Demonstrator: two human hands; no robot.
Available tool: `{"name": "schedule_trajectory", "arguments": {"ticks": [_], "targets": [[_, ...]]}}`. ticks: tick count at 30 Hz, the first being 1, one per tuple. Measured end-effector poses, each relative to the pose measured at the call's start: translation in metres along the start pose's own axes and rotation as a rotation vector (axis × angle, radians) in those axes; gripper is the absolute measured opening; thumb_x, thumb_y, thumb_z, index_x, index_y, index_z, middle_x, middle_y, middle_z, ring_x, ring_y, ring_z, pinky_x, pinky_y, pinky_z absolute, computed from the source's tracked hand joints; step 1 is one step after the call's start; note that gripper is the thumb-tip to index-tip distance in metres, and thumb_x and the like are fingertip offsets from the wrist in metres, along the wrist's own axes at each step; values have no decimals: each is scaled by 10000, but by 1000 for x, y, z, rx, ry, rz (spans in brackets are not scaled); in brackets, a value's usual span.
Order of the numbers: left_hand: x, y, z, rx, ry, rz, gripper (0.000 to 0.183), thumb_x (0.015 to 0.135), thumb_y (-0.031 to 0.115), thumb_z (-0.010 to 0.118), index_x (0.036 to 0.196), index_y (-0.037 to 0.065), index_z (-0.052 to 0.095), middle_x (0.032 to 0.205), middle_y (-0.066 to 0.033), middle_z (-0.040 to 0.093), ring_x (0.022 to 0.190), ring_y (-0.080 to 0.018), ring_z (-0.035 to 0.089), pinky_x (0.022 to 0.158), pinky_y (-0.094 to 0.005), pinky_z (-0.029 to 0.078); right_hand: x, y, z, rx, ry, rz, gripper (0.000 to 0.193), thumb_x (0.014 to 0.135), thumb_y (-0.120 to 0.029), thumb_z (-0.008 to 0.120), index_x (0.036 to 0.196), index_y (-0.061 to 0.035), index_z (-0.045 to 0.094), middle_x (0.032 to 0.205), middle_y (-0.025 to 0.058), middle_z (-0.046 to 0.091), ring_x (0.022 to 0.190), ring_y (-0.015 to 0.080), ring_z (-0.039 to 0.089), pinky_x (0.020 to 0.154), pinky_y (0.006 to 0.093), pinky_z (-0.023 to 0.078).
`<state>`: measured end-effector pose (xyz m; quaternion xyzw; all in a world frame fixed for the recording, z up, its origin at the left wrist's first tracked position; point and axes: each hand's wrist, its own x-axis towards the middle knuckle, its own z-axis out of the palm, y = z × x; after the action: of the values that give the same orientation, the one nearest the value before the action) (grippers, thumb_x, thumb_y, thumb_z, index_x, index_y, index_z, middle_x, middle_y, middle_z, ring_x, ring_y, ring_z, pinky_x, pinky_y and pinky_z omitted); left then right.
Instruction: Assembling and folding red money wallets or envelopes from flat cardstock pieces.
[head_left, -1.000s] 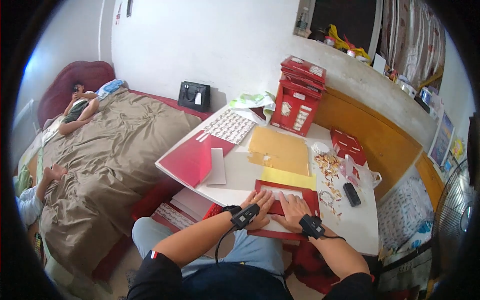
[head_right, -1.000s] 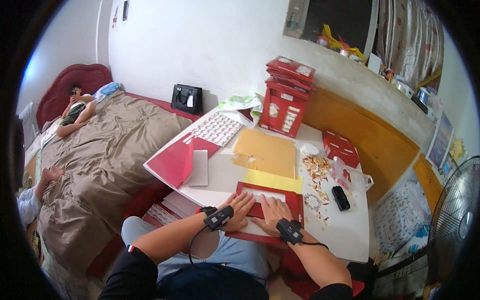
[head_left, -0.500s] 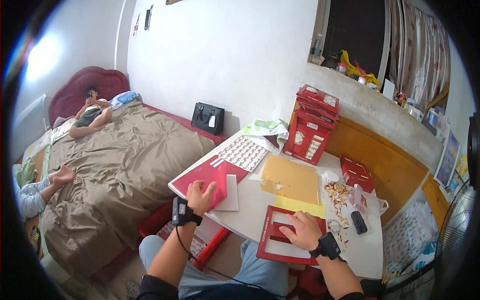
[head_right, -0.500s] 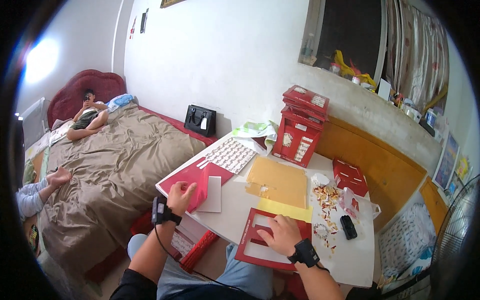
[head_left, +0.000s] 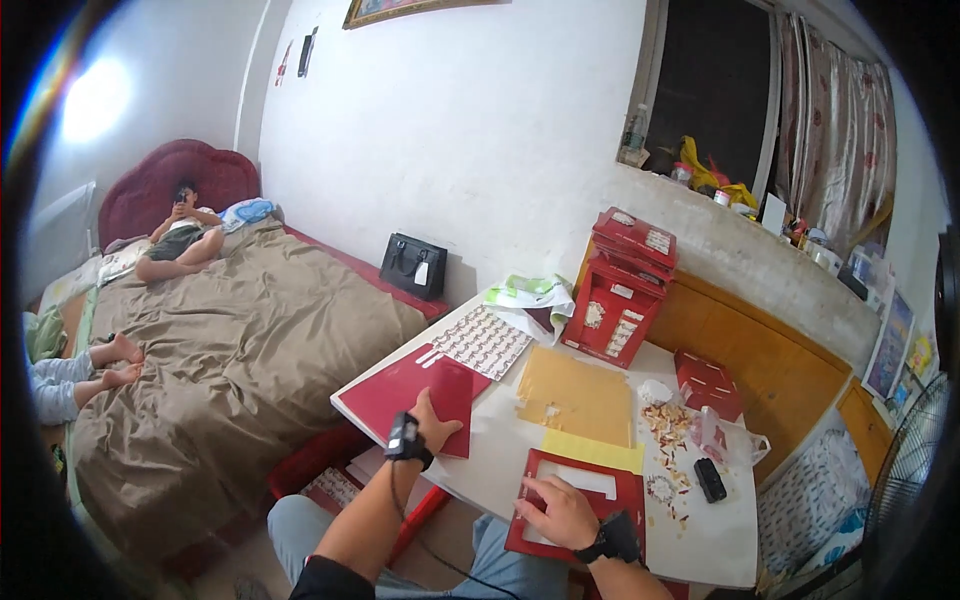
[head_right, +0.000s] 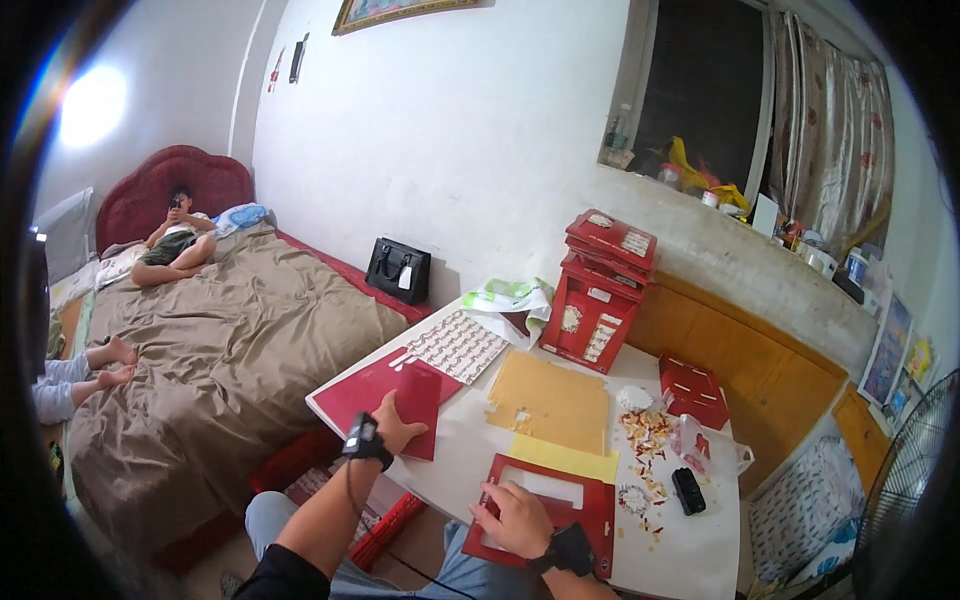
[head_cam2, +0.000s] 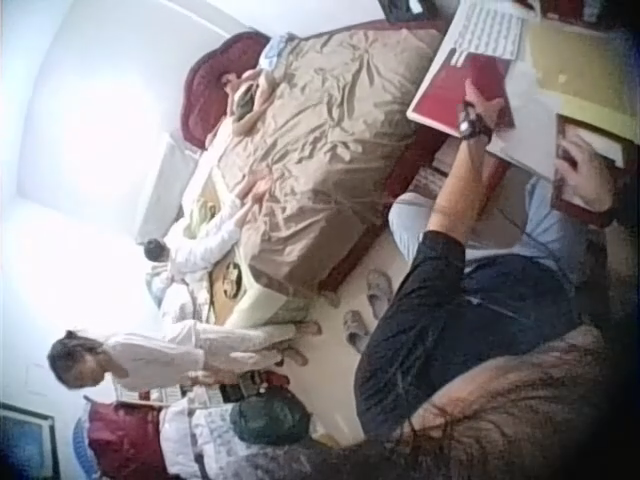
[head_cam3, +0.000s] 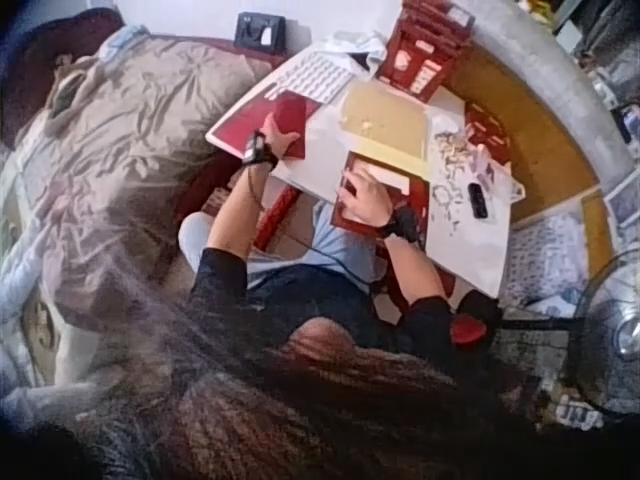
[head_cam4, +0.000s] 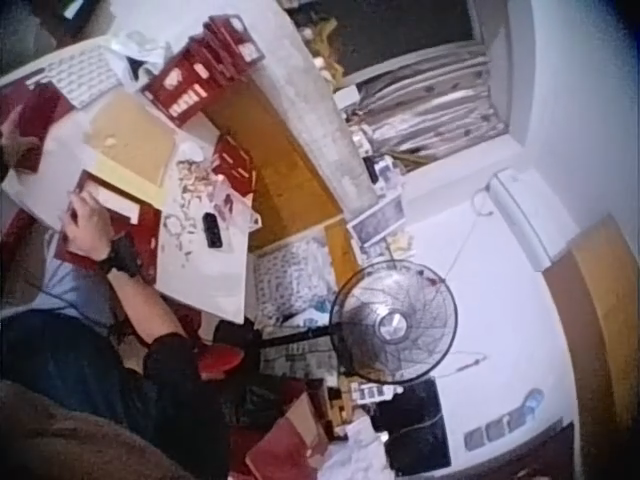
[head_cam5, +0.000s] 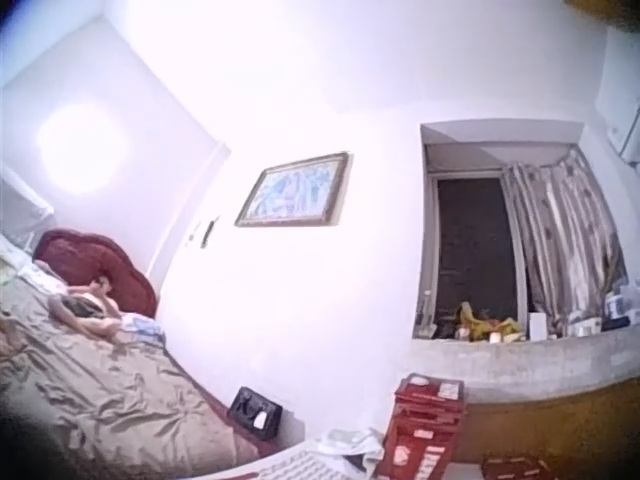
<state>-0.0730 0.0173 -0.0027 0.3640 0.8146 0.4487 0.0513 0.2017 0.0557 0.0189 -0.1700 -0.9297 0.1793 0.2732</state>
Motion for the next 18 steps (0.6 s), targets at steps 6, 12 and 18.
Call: {"name": "schedule_trajectory", "arguments": {"ticks": [6,12,18], "targets": [[-81,25,-18,-1099,-246,126,454,803,94,737,1184,-20,520,1074,-92,645,937,-151,625,812,-304,529,4,-15,1,409,5,208,420,866,-275,652,1139,33,568,926,146,635,786,227,649,682,322,514],[-147,21,-13,-1092,-173,121,800,800,91,742,1381,-44,209,1248,-158,501,1136,-199,525,944,-346,463,-8,-55,17,781,-121,405,285,898,-212,605,1075,10,581,798,112,677,665,214,669,600,299,525],[-157,2,-35,-1161,-118,111,987,775,98,761,1442,-11,41,1304,-173,438,1173,-236,487,981,-371,428,-11,-87,32,183,-82,12,314,860,-158,605,1131,-7,558,894,217,644,753,376,644,616,424,519]]}}
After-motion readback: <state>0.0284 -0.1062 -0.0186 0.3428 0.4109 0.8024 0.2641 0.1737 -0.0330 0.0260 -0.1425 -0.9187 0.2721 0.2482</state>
